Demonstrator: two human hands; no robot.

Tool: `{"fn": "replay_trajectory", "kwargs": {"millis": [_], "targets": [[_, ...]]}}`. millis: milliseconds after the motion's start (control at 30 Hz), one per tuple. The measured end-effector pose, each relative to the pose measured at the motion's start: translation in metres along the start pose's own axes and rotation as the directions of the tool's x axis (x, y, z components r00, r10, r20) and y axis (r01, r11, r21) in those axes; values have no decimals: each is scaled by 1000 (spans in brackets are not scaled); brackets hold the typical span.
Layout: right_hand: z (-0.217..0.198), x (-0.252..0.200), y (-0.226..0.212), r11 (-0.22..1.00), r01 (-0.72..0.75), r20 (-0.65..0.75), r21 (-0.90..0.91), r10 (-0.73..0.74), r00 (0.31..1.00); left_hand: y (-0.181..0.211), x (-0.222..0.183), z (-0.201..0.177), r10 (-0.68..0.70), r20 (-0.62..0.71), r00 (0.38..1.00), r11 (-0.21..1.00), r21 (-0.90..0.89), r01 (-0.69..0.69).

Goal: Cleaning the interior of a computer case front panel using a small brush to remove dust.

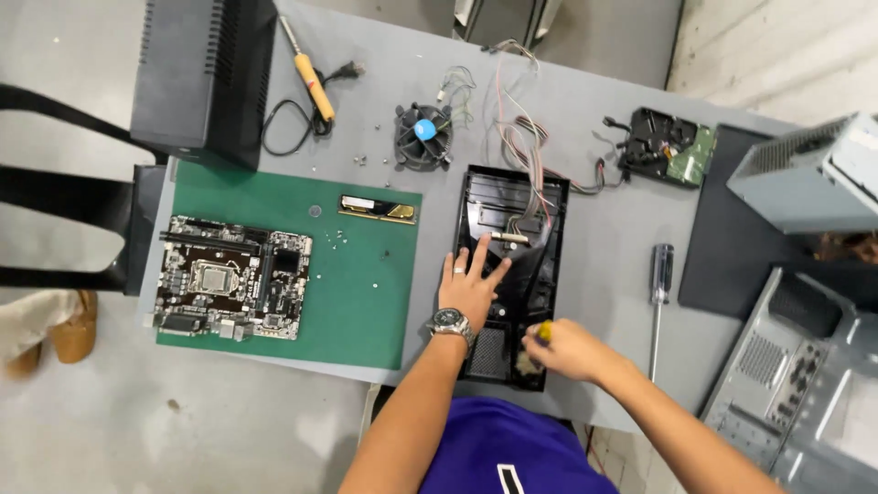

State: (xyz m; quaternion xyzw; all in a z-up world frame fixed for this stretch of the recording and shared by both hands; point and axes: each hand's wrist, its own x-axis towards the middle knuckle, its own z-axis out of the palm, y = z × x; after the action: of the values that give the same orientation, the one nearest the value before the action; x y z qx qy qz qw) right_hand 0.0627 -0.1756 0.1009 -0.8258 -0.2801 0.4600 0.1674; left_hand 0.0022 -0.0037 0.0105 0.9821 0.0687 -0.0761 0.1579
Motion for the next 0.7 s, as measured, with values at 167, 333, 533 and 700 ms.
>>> {"fn": "replay_trajectory", "kwargs": {"millis": [167,333,533,700], "targets": [[-7,5,9,995,15,-79,102,-7,997,-2,-2,0,6,-34,999,1000,-3,-6],[-13,2,28,990,119,-349,-81,-140,926,9,-5,-4,9,-81,997,1000,23,-8],[-21,-4,28,985,162,-339,54,-134,931,48,-56,-13,-116,-502,857,993,-40,112],[13,12,62,891,450,-385,-58,-436,814,65,-78,42,-241,-290,926,970,-86,226]]}}
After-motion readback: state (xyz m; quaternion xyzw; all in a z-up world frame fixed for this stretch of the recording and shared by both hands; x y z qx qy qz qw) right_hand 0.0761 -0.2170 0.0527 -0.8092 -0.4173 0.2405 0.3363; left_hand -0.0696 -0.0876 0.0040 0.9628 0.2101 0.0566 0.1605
